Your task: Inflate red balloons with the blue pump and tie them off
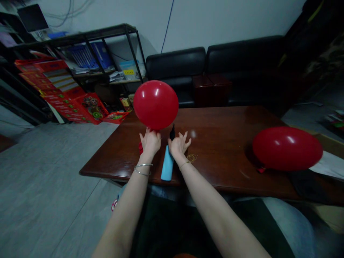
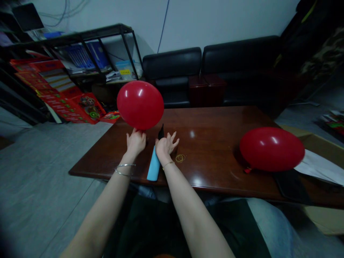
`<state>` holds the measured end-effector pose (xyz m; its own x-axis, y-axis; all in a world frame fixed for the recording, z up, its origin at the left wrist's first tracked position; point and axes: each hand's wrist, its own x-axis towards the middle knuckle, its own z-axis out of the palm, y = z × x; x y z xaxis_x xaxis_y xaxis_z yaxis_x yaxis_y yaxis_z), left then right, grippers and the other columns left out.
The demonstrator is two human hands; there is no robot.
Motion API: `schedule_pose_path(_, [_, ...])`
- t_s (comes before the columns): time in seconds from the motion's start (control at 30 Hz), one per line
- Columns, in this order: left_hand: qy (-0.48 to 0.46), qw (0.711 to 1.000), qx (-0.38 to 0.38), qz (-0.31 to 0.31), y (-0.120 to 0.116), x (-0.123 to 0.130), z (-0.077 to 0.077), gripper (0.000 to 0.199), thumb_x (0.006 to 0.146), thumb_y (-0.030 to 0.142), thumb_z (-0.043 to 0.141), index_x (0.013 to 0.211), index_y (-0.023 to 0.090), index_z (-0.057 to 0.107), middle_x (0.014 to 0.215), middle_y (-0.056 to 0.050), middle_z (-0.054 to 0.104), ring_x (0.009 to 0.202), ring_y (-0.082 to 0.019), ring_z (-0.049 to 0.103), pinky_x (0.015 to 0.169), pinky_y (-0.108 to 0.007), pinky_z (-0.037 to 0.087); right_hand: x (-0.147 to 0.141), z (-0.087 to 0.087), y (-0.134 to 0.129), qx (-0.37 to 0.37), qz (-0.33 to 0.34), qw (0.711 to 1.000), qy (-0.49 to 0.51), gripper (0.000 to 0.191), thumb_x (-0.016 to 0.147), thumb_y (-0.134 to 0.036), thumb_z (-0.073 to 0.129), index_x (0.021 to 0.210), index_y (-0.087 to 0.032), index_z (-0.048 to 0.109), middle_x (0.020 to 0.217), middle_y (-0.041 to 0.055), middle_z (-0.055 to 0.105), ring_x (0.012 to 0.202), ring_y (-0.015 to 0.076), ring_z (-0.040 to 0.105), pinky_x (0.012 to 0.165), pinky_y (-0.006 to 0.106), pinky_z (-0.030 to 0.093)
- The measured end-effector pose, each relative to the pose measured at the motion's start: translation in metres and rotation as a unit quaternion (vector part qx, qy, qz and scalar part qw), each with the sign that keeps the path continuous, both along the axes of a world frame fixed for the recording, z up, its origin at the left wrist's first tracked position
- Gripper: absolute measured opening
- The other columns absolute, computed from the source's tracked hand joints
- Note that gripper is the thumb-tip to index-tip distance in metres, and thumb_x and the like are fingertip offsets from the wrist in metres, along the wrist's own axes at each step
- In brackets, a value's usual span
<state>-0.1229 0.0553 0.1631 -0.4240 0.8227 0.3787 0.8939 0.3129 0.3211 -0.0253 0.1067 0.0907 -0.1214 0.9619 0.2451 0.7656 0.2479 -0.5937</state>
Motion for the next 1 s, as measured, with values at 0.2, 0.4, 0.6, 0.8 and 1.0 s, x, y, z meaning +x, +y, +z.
schedule_pose_path(0.2, [0.036,0.999,-0.017,-0.031,-0.007,0.009,-0.008,0.032,0.093,0.021,0.039,0.103,0.017,0.069,0.137,-0.020,0.062,0.146,-0.035,0.039,0.121,-0.066,0.019,-0.018,-0.020,0.008,-0.029,-0.049,0.998,0.015,0.045,0.096,-0.043,0.046,0.101,-0.012,0.078,0.145,0.0208,0.057,0.153,0.0426,0.015,0.115,0.071,0.017])
schedule_pose_path(0.4, [0.015,0.999,-0.005,-0.051,-0.007,0.016,-0.025,0.027,0.093,0.023,0.043,0.103,0.020,0.068,0.134,-0.018,0.064,0.147,-0.036,0.037,0.121,-0.068,0.016,-0.025,-0.030,0.011,-0.022,-0.068,0.997,-0.004,0.039,0.093,-0.039,0.051,0.092,-0.013,0.080,0.145,0.0214,0.057,0.154,0.0418,0.011,0.116,0.071,0.012])
schedule_pose_path(0.6, [0.003,0.996,-0.086,-0.034,0.001,0.011,-0.037,0.034,0.096,0.025,0.037,0.086,0.019,0.069,0.126,-0.020,0.068,0.138,-0.037,0.049,0.119,-0.065,0.024,-0.016,-0.037,0.005,0.007,-0.058,0.998,-0.015,0.045,0.095,-0.043,0.047,0.098,-0.011,0.079,0.144,0.0232,0.056,0.153,0.0416,0.019,0.117,0.069,0.016])
schedule_pose_path(0.8, [-0.008,0.987,-0.163,-0.012,0.012,0.000,-0.039,0.041,0.097,0.026,0.034,0.089,0.017,0.072,0.115,-0.022,0.072,0.122,-0.037,0.063,0.111,-0.064,0.037,0.043,-0.035,-0.025,0.080,-0.039,0.996,-0.026,0.045,0.096,-0.036,0.049,0.129,-0.011,0.066,0.162,0.0167,0.035,0.156,0.0361,0.008,0.122,0.064,0.010])
schedule_pose_path(1.0, [0.043,0.975,-0.202,-0.088,0.021,0.026,-0.035,0.039,0.098,0.026,0.038,0.109,0.015,0.074,0.128,-0.020,0.069,0.135,-0.036,0.054,0.117,-0.066,0.027,0.097,0.001,-0.027,0.333,0.099,0.931,-0.113,0.067,0.092,-0.039,0.061,0.154,-0.031,0.036,0.168,0.0145,0.021,0.157,0.0358,-0.001,0.119,0.070,0.002])
